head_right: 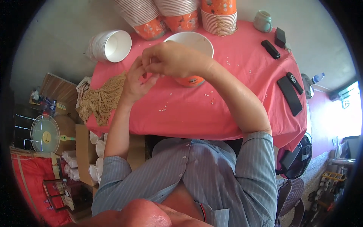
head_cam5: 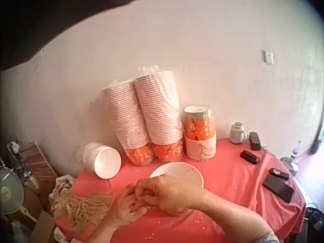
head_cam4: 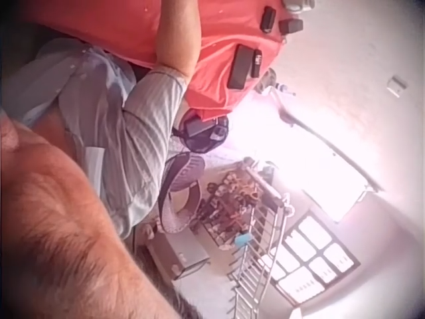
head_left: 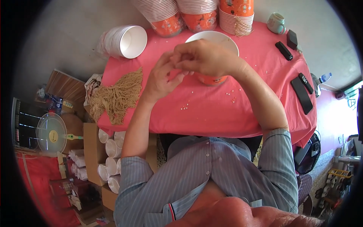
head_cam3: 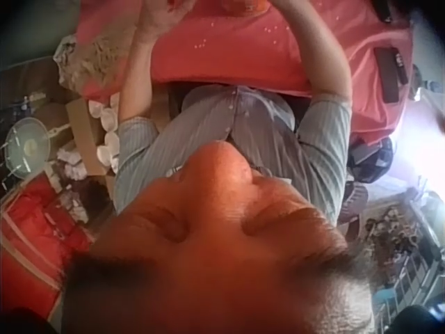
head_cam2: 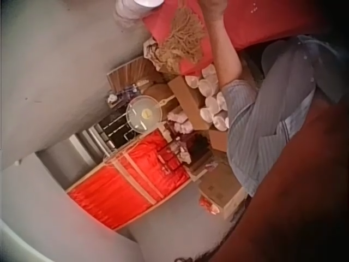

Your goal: Tying thin white elastic bands around paper cups.

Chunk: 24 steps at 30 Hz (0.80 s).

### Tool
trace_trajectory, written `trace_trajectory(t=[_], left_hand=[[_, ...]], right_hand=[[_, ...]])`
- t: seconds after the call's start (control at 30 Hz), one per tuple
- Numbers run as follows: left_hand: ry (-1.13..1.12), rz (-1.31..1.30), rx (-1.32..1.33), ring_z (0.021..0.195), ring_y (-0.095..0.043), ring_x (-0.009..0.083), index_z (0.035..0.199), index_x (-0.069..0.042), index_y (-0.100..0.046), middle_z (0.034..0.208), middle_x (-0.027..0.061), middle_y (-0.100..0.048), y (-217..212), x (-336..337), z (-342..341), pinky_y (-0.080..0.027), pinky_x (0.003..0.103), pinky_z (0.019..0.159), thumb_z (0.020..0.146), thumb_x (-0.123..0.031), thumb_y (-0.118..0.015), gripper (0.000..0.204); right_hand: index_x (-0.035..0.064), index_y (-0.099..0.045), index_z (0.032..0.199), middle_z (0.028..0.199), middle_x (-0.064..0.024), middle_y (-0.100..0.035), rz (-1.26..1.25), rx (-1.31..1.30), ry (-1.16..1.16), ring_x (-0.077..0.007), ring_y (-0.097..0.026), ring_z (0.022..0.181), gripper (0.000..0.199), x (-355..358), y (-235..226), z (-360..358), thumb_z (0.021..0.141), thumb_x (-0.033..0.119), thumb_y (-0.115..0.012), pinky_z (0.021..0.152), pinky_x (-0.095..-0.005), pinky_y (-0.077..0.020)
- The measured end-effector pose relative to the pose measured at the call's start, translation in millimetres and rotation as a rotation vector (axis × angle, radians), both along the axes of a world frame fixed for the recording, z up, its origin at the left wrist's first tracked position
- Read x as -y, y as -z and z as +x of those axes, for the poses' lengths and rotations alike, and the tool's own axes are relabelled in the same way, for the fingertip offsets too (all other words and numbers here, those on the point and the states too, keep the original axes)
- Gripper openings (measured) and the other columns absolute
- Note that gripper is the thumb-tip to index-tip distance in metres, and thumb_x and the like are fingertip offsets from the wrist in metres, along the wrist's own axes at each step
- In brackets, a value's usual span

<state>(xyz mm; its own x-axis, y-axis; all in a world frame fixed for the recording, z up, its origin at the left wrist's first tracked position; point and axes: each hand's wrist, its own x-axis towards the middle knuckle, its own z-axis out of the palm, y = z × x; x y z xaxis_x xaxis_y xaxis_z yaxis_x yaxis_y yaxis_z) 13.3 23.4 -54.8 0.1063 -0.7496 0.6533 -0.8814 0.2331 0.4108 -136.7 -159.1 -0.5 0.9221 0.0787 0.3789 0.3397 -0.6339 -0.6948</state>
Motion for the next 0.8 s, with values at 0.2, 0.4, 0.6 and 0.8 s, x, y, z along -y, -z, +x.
trace_trajectory(t=[0.2, 0.4, 0.6, 0.8], left_hand=[[0.015, 0.159, -0.204, 0.104, -0.076, 0.0332, 0.118, -0.006, -0.073, 0.108, 0.0114, -0.075, 20.5, 5.8, 12.0, -0.061, 0.043, 0.090, 0.090, -0.004, -0.084, 0.030], [0.083, 0.007, 0.000, 0.097, -0.075, 0.0270, 0.112, -0.003, -0.075, 0.108, 0.0102, -0.075, -8.3, 22.9, 52.3, -0.062, 0.036, 0.084, 0.096, 0.002, -0.078, 0.017], [0.055, -0.102, -0.042, 0.096, -0.075, 0.0265, 0.111, -0.004, -0.076, 0.106, 0.0088, -0.076, 13.7, 39.3, 66.6, -0.061, 0.037, 0.084, 0.096, 0.000, -0.080, 0.016], [0.048, -0.118, -0.095, 0.098, -0.073, 0.0262, 0.108, -0.005, -0.074, 0.103, 0.0076, -0.075, 18.5, 30.5, 78.8, -0.059, 0.038, 0.087, 0.096, -0.001, -0.080, 0.014]], right_hand=[[0.0075, -0.075, 0.108, 0.087, -0.0133, -0.077, -0.103, 0.027, 0.009, -0.0318, -0.076, 0.082, 0.013, -10.9, -5.5, -6.1, 0.097, 0.015, -0.072, 0.077, -0.0431, -0.0593], [0.0066, -0.079, 0.102, 0.084, -0.0089, -0.076, -0.191, -0.025, 0.267, -0.0223, -0.073, 0.076, 0.015, 36.0, -43.1, -39.7, 0.094, 0.019, -0.079, 0.073, -0.0374, -0.0570], [0.0086, -0.082, 0.105, 0.090, -0.0118, -0.081, -0.479, -0.271, 0.562, -0.0325, -0.077, 0.089, 0.017, 90.2, -8.3, -16.9, 0.092, 0.018, -0.076, 0.086, -0.0436, -0.0600], [0.0069, -0.080, 0.120, 0.141, -0.0091, -0.075, -0.433, 0.033, 0.484, -0.0328, -0.076, 0.113, 0.028, 107.3, 32.0, 15.4, 0.093, 0.007, -0.071, 0.100, -0.0448, -0.0594]])
